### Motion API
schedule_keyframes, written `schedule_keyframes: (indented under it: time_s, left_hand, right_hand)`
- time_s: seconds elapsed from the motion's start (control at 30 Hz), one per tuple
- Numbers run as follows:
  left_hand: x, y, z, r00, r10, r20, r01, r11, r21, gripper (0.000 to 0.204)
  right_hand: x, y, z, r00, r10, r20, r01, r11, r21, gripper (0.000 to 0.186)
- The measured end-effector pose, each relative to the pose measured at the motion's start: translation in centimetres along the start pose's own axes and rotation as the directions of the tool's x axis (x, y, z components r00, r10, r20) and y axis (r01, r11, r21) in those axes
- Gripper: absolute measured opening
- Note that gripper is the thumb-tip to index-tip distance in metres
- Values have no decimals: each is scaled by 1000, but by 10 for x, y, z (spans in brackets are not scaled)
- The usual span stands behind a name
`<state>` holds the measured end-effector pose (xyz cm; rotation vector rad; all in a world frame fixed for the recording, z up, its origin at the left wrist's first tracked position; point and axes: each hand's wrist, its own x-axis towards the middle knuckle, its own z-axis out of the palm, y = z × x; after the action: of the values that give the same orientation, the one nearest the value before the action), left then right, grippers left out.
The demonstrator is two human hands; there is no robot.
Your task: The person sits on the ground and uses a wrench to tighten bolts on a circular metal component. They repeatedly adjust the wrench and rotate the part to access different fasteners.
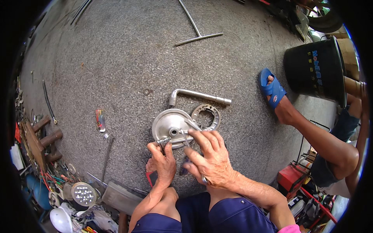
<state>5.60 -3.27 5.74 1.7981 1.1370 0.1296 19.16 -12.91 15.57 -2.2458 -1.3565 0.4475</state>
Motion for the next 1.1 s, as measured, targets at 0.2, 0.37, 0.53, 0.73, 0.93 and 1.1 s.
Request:
schedule_keyframes:
  time_s: [0.2, 0.37, 0.53, 0.73, 0.93, 1.1]
  left_hand:
    - [-1, -17, 11, 994, 92, -52, -99, 985, -142, 28]
    - [0, -18, 3, 993, 112, 36, -106, 985, -138, 25]
    - [10, -20, -13, 980, 99, 172, -96, 995, -29, 20]
    - [14, -18, -19, 971, 121, 205, -121, 993, -12, 18]
    - [14, -19, -19, 973, 121, 197, -107, 991, -80, 18]
    - [15, -17, -17, 972, 129, 197, -112, 989, -97, 20]
  right_hand:
    - [38, 20, 34, 931, 73, 357, -129, 982, 135, 36]
    - [26, 30, 72, 930, -118, 348, 114, 993, 32, 43]
    - [24, 33, 79, 931, -134, 339, 137, 990, 17, 43]
    - [11, 32, 98, 970, -215, 116, 225, 971, -80, 42]
    - [3, 23, 114, 989, -146, -30, 141, 982, -122, 39]
    - [2, 21, 113, 995, -89, -47, 83, 989, -122, 33]
